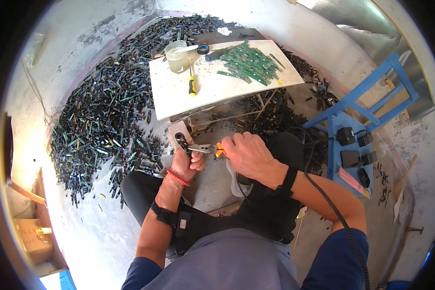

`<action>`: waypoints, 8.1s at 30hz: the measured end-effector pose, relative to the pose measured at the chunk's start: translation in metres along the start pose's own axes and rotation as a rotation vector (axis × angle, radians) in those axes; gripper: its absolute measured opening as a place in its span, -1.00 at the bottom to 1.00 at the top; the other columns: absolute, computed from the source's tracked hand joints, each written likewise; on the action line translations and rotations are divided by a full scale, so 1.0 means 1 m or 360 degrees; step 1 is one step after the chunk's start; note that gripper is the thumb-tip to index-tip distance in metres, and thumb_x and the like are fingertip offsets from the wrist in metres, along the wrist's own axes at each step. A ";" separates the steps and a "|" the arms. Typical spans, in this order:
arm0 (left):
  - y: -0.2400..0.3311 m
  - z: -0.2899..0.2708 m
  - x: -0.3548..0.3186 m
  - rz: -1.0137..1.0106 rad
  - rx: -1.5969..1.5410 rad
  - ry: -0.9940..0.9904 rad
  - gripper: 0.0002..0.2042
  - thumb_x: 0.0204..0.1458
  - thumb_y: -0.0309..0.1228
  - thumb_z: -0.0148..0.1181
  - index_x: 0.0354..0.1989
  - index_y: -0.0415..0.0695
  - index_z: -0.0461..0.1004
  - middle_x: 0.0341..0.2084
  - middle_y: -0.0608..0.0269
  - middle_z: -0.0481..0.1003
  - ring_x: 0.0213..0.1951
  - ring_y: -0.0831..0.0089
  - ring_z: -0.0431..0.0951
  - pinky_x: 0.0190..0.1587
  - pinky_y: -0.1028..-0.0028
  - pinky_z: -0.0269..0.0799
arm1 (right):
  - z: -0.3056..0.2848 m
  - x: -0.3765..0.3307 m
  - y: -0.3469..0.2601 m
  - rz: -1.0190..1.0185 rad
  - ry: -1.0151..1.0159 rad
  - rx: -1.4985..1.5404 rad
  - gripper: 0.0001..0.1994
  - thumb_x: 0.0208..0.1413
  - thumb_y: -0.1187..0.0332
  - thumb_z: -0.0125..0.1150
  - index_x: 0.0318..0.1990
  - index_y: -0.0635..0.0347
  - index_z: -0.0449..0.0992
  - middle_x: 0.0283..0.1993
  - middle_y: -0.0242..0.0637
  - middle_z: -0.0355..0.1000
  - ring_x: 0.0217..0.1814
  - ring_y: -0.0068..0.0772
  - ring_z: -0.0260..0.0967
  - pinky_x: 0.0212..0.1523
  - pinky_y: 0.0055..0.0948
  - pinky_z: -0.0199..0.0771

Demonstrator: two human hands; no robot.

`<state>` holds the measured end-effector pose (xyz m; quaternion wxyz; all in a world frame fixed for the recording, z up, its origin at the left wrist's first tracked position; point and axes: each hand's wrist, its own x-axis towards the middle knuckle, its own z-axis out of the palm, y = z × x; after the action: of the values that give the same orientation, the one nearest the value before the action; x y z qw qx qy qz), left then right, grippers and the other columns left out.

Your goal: The person sits on the floor and uses pliers and a screwdriver to strip components from green circuit boards. They repeatedly cut and pry parts off the boards, dropping the debris onto the floor and placing the processed boards on a nearby table.

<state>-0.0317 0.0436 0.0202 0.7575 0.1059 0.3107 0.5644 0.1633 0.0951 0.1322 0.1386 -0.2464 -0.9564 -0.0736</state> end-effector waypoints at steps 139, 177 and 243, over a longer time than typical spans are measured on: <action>-0.010 0.013 -0.003 0.0609 0.2369 0.0303 -0.69 -0.01 -0.23 0.17 -0.48 -0.25 0.30 -0.70 -0.02 0.41 -0.60 0.04 0.45 -0.51 0.23 0.33 | 0.099 0.042 0.009 0.1433 0.0246 0.1698 -0.76 -0.06 0.33 0.18 -0.27 0.29 0.41 -0.43 -0.13 0.41 -0.36 -0.17 0.38 -0.29 -0.31 0.35; 0.006 0.015 -0.005 -0.0277 0.0303 0.0248 -0.44 0.11 0.20 -0.29 -0.62 -0.06 0.25 -0.84 0.38 0.11 -0.82 0.57 -0.02 -0.71 0.58 -0.03 | 0.080 0.047 0.006 0.1757 0.0326 0.2545 -0.90 0.04 0.47 0.12 -0.30 0.24 0.37 -0.47 -0.43 0.31 -0.53 -0.63 0.32 -0.57 -0.66 0.31; 0.010 0.006 0.001 0.0183 0.0361 0.0464 -0.63 0.06 -0.02 0.04 -0.45 -0.11 0.31 -0.68 0.39 0.22 -0.67 0.63 0.19 -0.69 0.64 0.02 | 0.055 0.069 0.043 0.1132 -0.0255 0.2647 -0.79 0.08 0.40 0.11 -0.17 0.35 0.45 -0.36 -0.25 0.47 -0.41 -0.59 0.41 -0.49 -0.66 0.38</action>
<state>-0.0357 0.0488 0.0291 0.6542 0.1255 0.4722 0.5774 0.1141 0.1753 0.1039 0.2194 -0.3521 -0.5752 0.7050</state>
